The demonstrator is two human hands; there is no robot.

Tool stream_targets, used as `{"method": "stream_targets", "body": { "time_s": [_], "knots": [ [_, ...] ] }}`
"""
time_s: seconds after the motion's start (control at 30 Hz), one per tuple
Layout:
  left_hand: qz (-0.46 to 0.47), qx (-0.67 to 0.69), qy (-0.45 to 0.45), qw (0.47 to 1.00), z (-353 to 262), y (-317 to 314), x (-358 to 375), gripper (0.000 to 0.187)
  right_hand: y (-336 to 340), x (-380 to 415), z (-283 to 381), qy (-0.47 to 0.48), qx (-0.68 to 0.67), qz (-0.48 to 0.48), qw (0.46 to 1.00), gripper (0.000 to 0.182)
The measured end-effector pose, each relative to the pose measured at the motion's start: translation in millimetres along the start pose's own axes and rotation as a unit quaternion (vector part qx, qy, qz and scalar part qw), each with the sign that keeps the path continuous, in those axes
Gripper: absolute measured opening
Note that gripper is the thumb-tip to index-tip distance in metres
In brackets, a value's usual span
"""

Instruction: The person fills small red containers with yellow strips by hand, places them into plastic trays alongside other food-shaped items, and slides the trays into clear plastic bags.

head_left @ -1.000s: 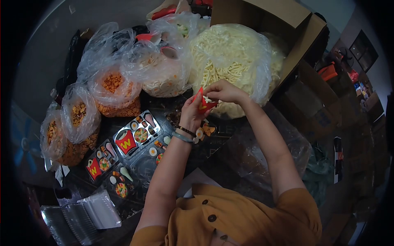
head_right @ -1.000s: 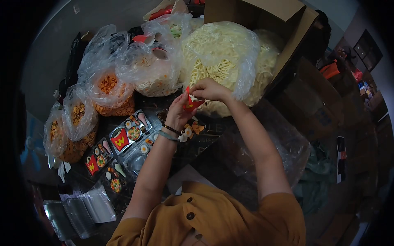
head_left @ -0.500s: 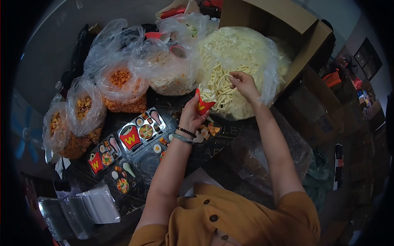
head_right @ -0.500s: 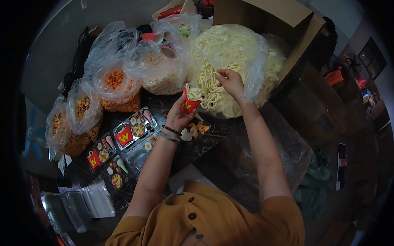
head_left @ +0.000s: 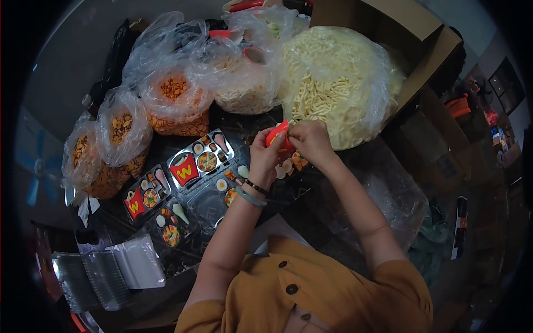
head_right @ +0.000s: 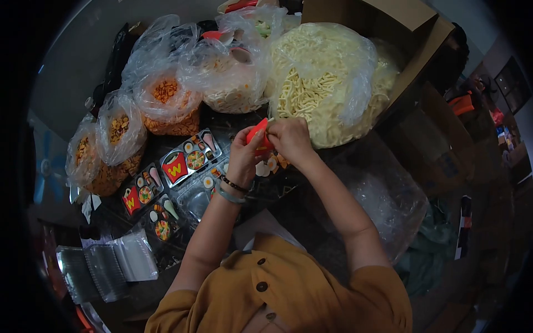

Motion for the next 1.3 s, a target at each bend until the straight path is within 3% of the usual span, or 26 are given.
{"method": "stream_targets", "body": {
  "time_s": [0.03,0.1,0.13,0.17,0.2,0.23,0.27,0.33,0.4,0.5,0.57,0.7,0.77,0.8,0.87,0.9,0.97,1.1,1.17,1.3],
  "knots": [
    [0.007,-0.005,-0.006,1.000,2,4,2,0.036,-1,2,4,0.001,-0.003,0.003,1.000,0.010],
    [-0.005,-0.001,-0.009,1.000,2,17,11,0.036,-13,10,9,-0.070,-0.056,0.153,0.984,0.011],
    [-0.014,0.002,-0.011,1.000,1,24,17,0.035,-16,15,13,-0.070,-0.061,0.158,0.983,0.011],
    [-0.024,0.001,-0.009,1.000,-1,31,24,0.035,-21,21,16,-0.163,-0.215,0.167,0.948,0.011],
    [-0.051,0.021,-0.001,0.999,-4,38,31,0.035,-26,25,24,-0.250,-0.361,0.173,0.881,0.012],
    [-0.079,0.041,0.007,0.996,-5,47,38,0.034,-27,30,36,-0.250,-0.369,0.183,0.876,0.012],
    [-0.094,0.041,0.005,0.995,-3,55,44,0.034,-28,35,50,-0.246,-0.377,0.195,0.871,0.012],
    [-0.111,0.126,-0.013,0.986,-1,71,60,0.031,-24,41,83,-0.045,-0.162,0.117,0.979,0.011],
    [-0.144,0.119,-0.020,0.982,-1,97,81,0.031,-38,49,106,-0.038,-0.173,0.133,0.975,0.010],
    [-0.125,0.136,-0.057,0.981,0,132,111,0.035,-55,56,133,-0.018,-0.224,0.149,0.963,0.011],
    [-0.150,-0.016,-0.217,0.964,-11,152,131,0.038,-67,56,153,0.035,-0.249,0.180,0.951,0.011],
    [-0.164,-0.010,-0.242,0.956,-12,189,144,0.040,-72,55,190,0.128,-0.229,0.221,0.939,0.011],
    [-0.149,0.021,-0.200,0.968,-12,199,145,0.039,-74,56,202,0.173,-0.219,0.220,0.935,0.013],
    [-0.153,0.026,-0.202,0.967,-12,200,147,0.039,-74,58,205,0.179,-0.218,0.225,0.933,0.013],
    [-0.165,0.065,-0.195,0.965,-14,201,149,0.038,-76,58,202,0.039,-0.281,0.258,0.923,0.012],
    [-0.165,0.067,-0.197,0.964,-14,200,148,0.038,-78,59,203,0.042,-0.279,0.258,0.924,0.012],
    [-0.166,0.064,-0.221,0.959,-14,197,149,0.039,-82,61,196,-0.072,-0.374,0.173,0.908,0.013],
    [-0.160,0.050,-0.255,0.952,-14,190,147,0.039,-81,66,200,0.003,-0.288,0.172,0.942,0.014],
    [-0.189,0.027,-0.259,0.947,-9,190,146,0.038,-77,71,206,0.067,-0.271,0.114,0.953,0.013],
    [-0.190,0.034,-0.255,0.948,3,196,143,0.039,-84,75,203,0.072,-0.263,0.171,0.947,0.012]
  ]
}}
Point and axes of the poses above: each hand's wrist, its own x-axis away from the middle knuckle, its own y-axis out of the back of the hand, z = x × y, the point moved 4 cm from there along -x, towards the middle knuckle, and after that the axes turned 12 degrees about -z, right-handed, at the moved point
